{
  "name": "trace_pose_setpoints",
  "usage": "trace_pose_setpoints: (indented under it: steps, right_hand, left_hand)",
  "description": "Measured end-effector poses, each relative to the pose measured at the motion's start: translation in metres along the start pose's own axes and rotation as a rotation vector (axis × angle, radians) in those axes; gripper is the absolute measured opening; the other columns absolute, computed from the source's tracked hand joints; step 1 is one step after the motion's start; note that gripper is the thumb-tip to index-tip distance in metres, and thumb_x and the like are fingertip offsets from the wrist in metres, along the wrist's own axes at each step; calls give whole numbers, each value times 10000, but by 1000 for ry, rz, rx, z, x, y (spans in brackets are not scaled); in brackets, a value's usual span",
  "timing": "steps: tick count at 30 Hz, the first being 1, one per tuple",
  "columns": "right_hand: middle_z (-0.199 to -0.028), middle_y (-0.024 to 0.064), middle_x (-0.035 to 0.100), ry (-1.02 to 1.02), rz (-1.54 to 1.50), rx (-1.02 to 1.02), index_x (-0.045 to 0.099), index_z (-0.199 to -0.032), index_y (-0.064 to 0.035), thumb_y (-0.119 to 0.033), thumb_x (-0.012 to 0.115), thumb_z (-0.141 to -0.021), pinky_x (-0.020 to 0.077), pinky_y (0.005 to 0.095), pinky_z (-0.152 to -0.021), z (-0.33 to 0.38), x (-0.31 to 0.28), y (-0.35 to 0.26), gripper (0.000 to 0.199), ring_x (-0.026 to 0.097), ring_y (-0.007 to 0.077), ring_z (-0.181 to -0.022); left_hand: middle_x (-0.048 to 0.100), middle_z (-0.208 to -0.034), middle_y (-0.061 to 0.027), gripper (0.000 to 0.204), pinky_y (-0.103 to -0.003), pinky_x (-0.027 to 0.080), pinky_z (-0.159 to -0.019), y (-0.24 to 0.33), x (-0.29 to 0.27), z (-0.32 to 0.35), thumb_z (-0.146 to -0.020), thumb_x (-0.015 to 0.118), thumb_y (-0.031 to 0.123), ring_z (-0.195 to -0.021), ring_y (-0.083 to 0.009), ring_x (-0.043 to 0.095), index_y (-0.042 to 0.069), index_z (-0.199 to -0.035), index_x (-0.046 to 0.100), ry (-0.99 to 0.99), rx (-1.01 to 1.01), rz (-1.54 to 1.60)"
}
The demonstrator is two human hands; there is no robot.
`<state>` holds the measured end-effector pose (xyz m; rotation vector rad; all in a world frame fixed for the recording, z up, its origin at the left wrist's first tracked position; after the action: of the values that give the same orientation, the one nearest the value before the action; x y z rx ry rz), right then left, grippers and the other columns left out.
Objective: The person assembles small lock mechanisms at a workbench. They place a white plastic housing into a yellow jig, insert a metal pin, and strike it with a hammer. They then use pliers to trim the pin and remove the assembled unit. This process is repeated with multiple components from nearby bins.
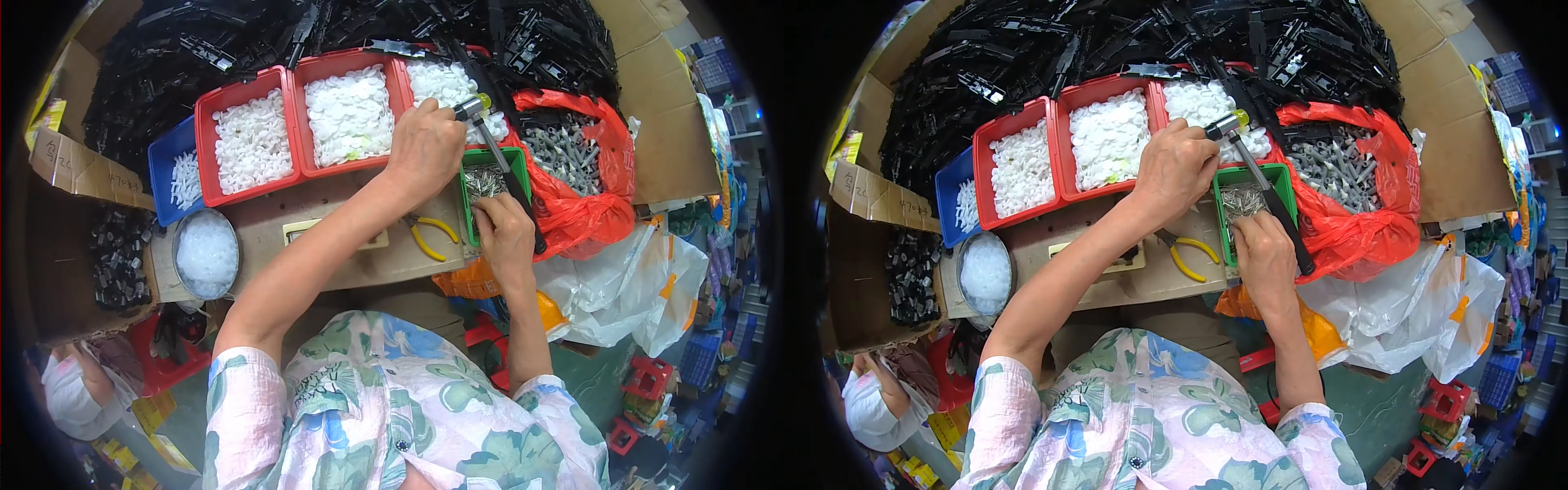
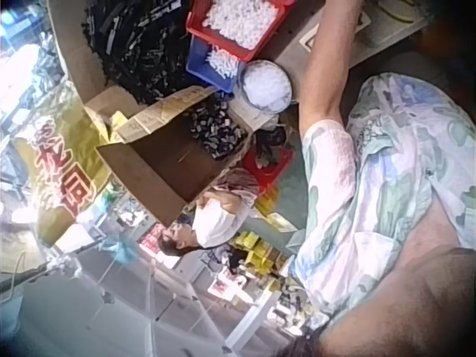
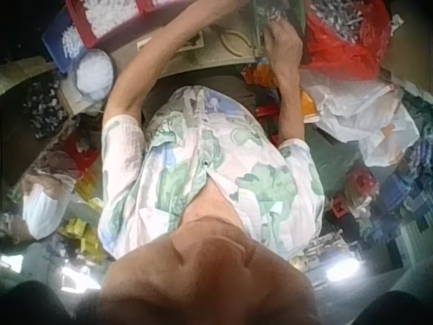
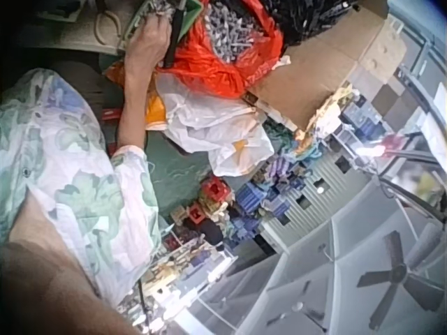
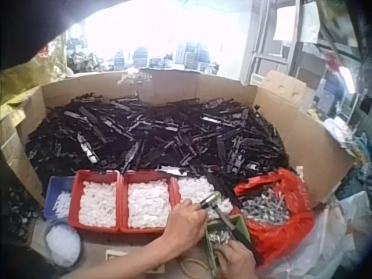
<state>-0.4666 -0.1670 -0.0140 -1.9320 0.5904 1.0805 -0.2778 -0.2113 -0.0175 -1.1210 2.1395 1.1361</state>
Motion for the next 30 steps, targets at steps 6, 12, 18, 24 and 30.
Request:
trace_pose_setpoints:
  steps: [6, 12, 18, 24, 30]
  right_hand:
    - [-858, 162, 621, 1, 67, -39, 672, -935, 5, -17, 680, -835, 494, 449, -709, -3, 5, -1, 103, 631, 367, -805]
    - [-861, 166, 616, 4, 5, -14, 642, -894, 2, -14, 656, -842, 501, 457, -710, -3, 4, 4, 57, 627, 383, -805]
    - [-823, 136, 599, 53, -238, 56, 621, -872, -2, -16, 663, -841, 507, 400, -628, 1, -9, -10, 54, 642, 298, -716]
    - [-786, 111, 602, -168, -593, -70, 627, -880, 6, -47, 672, -852, 488, 326, -572, -4, -20, -68, 75, 610, 206, -625]
    - [-753, 144, 620, -297, -612, -106, 615, -876, 22, -70, 612, -874, 475, 339, -603, -9, -11, -86, 92, 613, 253, -639]
  left_hand:
    - [644, -743, -104, 85, -397, 495, -698, 1, -9, 4, -773, 707, 63, -761, -273, 597, 9, -829, 741, 63, -44, 127]
    - [666, -798, -9, 126, -273, 431, -635, 14, -55, 30, -865, 735, 127, -703, -62, 516, 5, -896, 737, -74, -552, 728]
    - [605, -772, 1, 150, -232, 408, -624, 17, -79, 82, -909, 692, 139, -692, -85, 541, 19, -995, 662, -40, -1038, 1386]
    - [532, -757, 9, 142, -250, 432, -632, 27, -80, 115, -933, 672, 174, -717, -117, 562, 50, -959, 610, -43, -1140, 1735]
    - [544, -756, 16, 137, -250, 449, -621, 27, -89, 125, -930, 671, 181, -700, -114, 565, 62, -939, 605, -52, -1117, 1774]
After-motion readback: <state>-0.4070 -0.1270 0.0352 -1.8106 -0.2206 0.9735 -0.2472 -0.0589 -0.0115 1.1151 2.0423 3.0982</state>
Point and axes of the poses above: each hand's wrist, its own z-axis away from the middle knuckle, its own x-axis out of the palm, y = z × x, the point moved 1 cm from there along -z, towards the middle knuckle
